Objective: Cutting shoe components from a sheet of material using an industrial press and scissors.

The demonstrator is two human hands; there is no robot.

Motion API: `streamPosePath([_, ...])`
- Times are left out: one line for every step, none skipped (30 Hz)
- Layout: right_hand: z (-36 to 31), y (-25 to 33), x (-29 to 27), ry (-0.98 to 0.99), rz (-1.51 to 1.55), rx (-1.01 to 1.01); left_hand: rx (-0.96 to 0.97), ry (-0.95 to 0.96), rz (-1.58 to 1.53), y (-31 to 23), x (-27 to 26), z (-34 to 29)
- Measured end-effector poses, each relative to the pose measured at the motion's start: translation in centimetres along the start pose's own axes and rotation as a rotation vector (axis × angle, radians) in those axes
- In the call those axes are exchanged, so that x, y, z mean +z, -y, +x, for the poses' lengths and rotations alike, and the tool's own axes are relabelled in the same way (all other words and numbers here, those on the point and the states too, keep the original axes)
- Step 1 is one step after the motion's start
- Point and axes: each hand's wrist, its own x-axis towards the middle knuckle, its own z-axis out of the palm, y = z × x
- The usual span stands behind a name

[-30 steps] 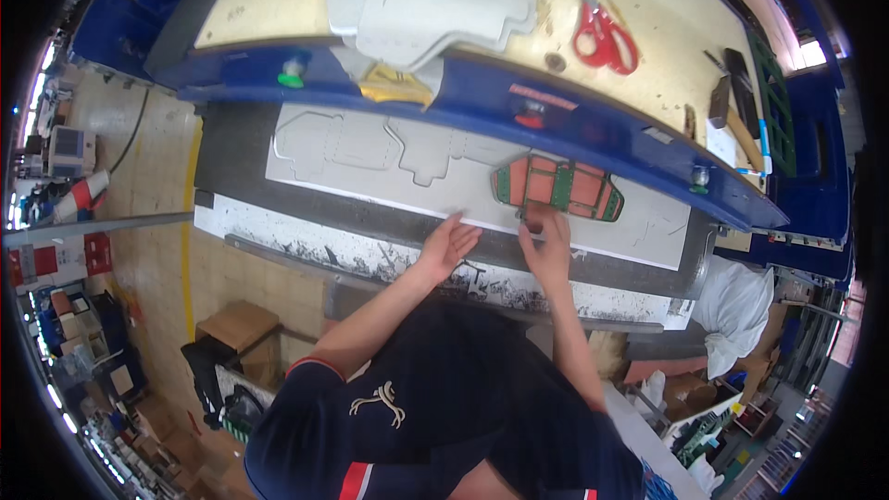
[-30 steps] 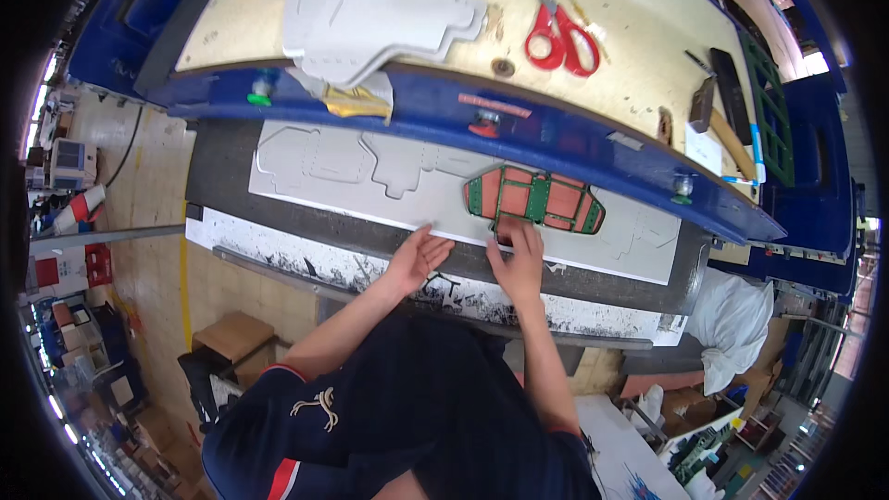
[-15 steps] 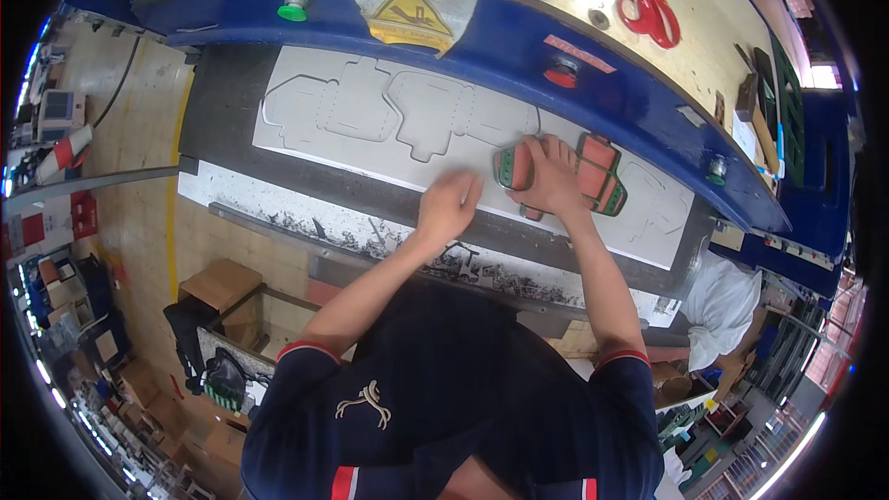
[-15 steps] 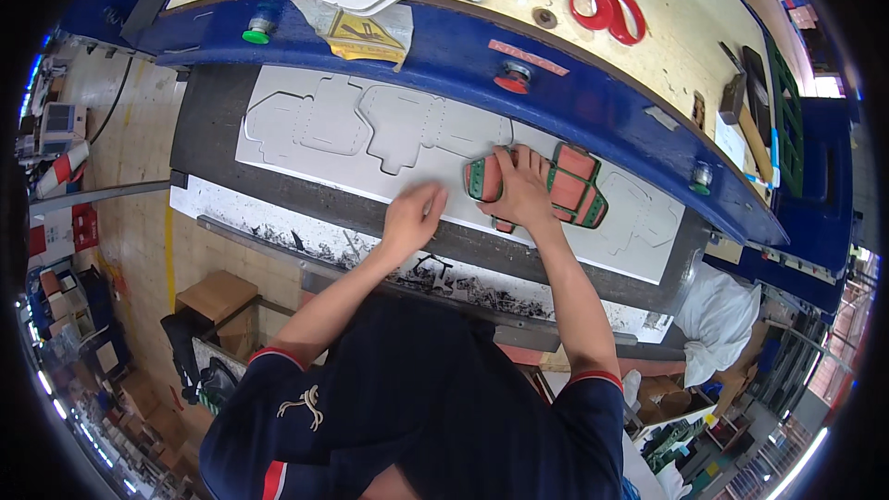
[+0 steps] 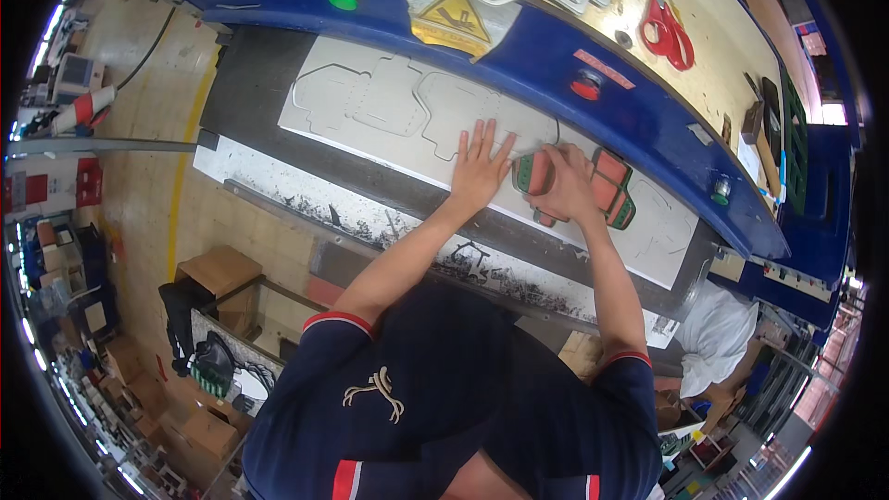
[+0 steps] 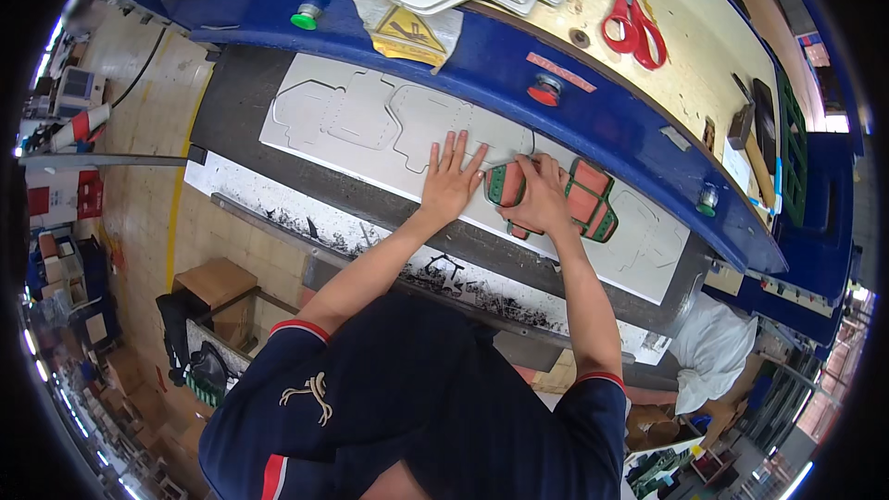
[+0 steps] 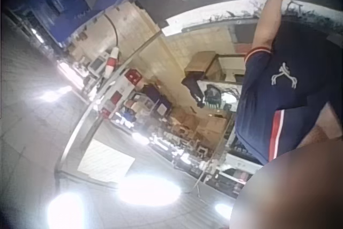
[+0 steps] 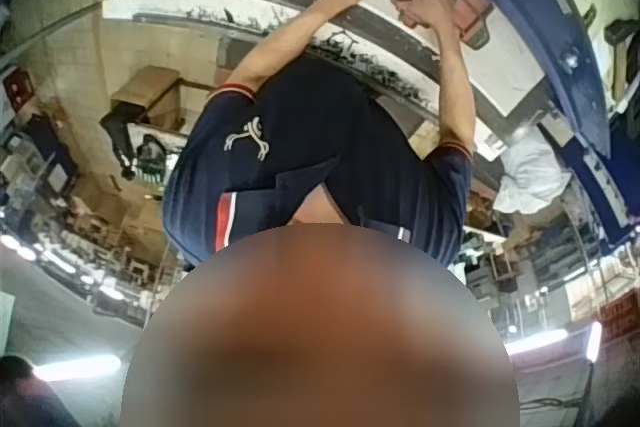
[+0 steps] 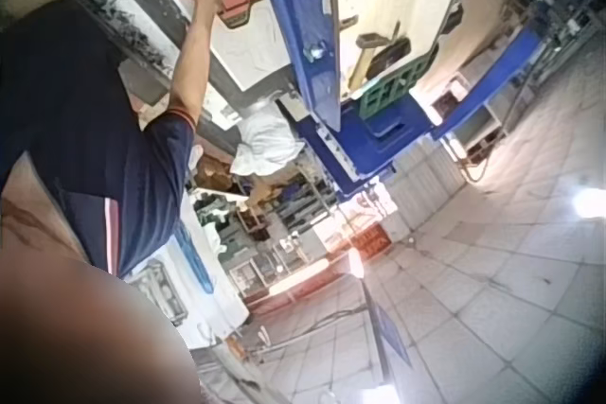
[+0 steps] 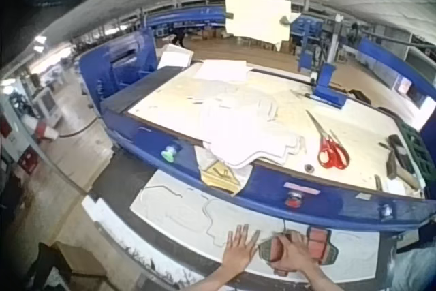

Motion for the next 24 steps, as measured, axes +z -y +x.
streamPosePath([0.0, -0.1, 0.0, 0.005, 0.006, -0.002, 0.001, 0.011, 0.001, 0.0, 0.0, 0.0])
streamPosePath([-0.1, -0.1, 0.1, 0.01, 0.007, -0.008, -0.007, 0.012, 0.002, -0.1, 0.0, -0.1])
streamPosePath([-0.2, -0.1, 0.1, 0.002, 0.007, 0.005, 0.0, 0.021, 0.003, -0.2, 0.1, -0.1])
streamPosePath([-0.1, 0.1, -0.2, -0.006, 0.006, 0.009, -0.001, 0.025, 0.006, -0.2, 0.2, 0.1])
streamPosePath([-0.1, 0.1, -0.9, 0.0, 0.002, -0.003, -0.013, 0.02, 0.007, -0.4, 0.4, 0.2])
streamPosePath([-0.4, -0.2, -2.1, 0.025, 0.039, 0.02, -0.009, 0.02, 0.005, -0.8, 0.6, 0.3])
streamPosePath([-0.2, -0.1, -3.4, 0.049, 0.079, 0.035, -0.009, 0.017, 0.009, -0.6, 0.7, 0.5])
streamPosePath([-0.3, -0.1, -4.9, 0.057, 0.077, 0.025, -0.022, 0.015, 0.01, -0.4, 0.8, 0.6])
streamPosePath([-0.4, 0.0, -6.6, 0.099, 0.079, -0.001, -0.032, 0.013, 0.033, -0.1, 0.8, 0.8])
streamPosePath([-0.9, 0.1, -8.1, 0.138, 0.076, -0.01, -0.029, 0.015, 0.044, -0.5, 0.9, 1.0])
streamPosePath([-1.2, 0.6, -8.8, 0.113, 0.054, -0.033, -0.027, 0.016, 0.033, -0.6, 1.0, 0.8])
streamPosePath([-1.9, 0.6, -8.7, 0.116, 0.047, -0.025, -0.028, 0.021, 0.049, -0.6, 0.9, 0.4])
streamPosePath([-2.5, 0.3, -8.7, 0.096, 0.07, -0.075, -0.029, 0.016, 0.065, -0.6, 0.9, 0.6])
streamPosePath([-3.2, 0.1, -8.8, 0.076, 0.094, -0.125, -0.027, 0.008, 0.056, -0.7, 0.9, 0.9])
streamPosePath([-3.7, -0.1, -9.0, 0.077, 0.091, -0.143, -0.021, 0.008, 0.044, -0.9, 0.9, 1.2])
streamPosePath([-4.5, 0.1, -8.8, 0.071, 0.086, -0.143, -0.014, 0.009, 0.039, -0.7, 0.9, 1.4])
streamPosePath([-5.6, 0.5, -8.3, 0.105, 0.075, -0.158, -0.006, 0.006, 0.036, -0.6, 1.1, 1.5])
streamPosePath([-6.5, 0.8, -7.8, 0.138, 0.065, -0.17, -0.007, 0.005, 0.028, -0.5, 1.2, 1.6])
streamPosePath([-7.4, 1.1, -7.2, 0.214, 0.002, -0.212, 0.003, 0.008, 0.015, -0.6, 1.3, 1.6])
streamPosePath([-8.3, 1.2, -6.6, 0.205, -0.004, -0.19, 0.024, 0.008, 0.003, -0.8, 1.3, 1.8])
streamPosePath([-9.2, 1.3, -5.7, 0.249, -0.114, -0.324, 0.014, 0.005, 0.001, -0.7, 1.2, 1.9])
streamPosePath([-10.0, 1.3, -4.9, 0.296, -0.225, -0.459, 0.002, 0.001, 0.002, -0.5, 1.0, 1.9])
streamPosePath([-11.0, 1.2, -4.4, 0.355, -0.269, -0.481, 0.004, -0.011, -0.031, -0.3, 1.0, 1.9])
streamPosePath([-12.0, 0.9, -4.5, 0.349, -0.276, -0.462, 0.022, -0.014, -0.042, -0.2, 1.0, 2.0])
